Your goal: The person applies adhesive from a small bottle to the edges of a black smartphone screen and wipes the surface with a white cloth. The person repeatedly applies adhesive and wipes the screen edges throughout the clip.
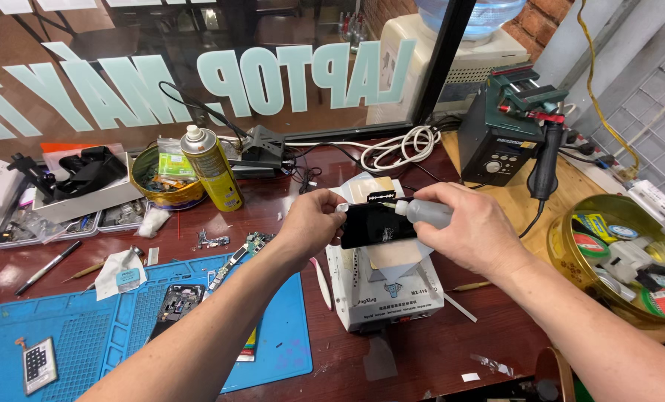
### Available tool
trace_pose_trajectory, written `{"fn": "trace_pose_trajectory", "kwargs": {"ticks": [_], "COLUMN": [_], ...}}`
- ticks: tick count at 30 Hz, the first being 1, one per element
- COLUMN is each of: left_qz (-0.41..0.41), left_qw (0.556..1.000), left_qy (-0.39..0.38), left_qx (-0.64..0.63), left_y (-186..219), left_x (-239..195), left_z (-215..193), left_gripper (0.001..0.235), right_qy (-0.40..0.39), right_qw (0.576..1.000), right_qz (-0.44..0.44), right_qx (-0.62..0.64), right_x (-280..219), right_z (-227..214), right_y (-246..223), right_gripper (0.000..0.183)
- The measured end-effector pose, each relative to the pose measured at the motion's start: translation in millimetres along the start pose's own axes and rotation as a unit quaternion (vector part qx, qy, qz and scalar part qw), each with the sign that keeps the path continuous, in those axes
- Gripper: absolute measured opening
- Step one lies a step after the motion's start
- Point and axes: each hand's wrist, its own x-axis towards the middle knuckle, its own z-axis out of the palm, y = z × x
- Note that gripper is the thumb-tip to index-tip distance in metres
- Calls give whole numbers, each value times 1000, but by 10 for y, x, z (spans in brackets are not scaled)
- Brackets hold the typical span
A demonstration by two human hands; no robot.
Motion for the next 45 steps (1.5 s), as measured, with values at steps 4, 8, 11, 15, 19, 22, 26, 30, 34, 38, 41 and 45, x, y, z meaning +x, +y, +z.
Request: {"fn": "trace_pose_trajectory", "kwargs": {"ticks": [4, 8, 11, 15, 19, 22, 26, 30, 34, 38, 41, 45], "left_qz": [3, 9, 6, 13, 15, 12, 8, 6, -3, -5, 2, 12], "left_qw": [1000, 1000, 1000, 1000, 1000, 1000, 1000, 999, 999, 999, 999, 999], "left_qy": [-2, -1, -2, -6, -5, 0, 7, 21, 30, 40, 44, 31], "left_qx": [11, 22, 22, 13, 13, 17, 29, 34, 12, 15, -9, -13], "left_y": [38, 48, 27, -11, -39, -32, -10, 15, 7, 12, -1, 0], "left_x": [-29, -28, 0, 53, 84, 90, 79, 54, 35, 48, 23, -12], "left_z": [2, 3, 5, 6, 5, 9, 20, 23, 41, 67, 65, 55], "left_gripper": [15, 16, 16, 15, 16, 16, 18, 18, 18, 18, 18, 16], "right_qy": [3, 10, 12, 22, 22, 20, 23, 63, 67, 74, 47, 1], "right_qw": [1000, 999, 999, 999, 999, 997, 989, 930, 914, 938, 943, 946], "right_qz": [15, 29, 28, 22, 30, 53, 145, 173, 258, 287, 325, 325], "right_qx": [-20, -27, -31, -33, -38, -48, 22, 317, 305, 179, 49, 13], "right_x": [-9, -4, 3, 7, -2, -15, -64, -124, -166, -249, -292, -321], "right_z": [34, 67, 62, 34, 0, -27, -24, 6, 205, 554, 778, 971], "right_y": [-49, -55, -32, -1, 27, 84, 339, 841, 1391, 1708, 1777, 1821], "right_gripper": [39, 39, 39, 39, 39, 39, 42, 55, 54, 48, 49, 48]}}
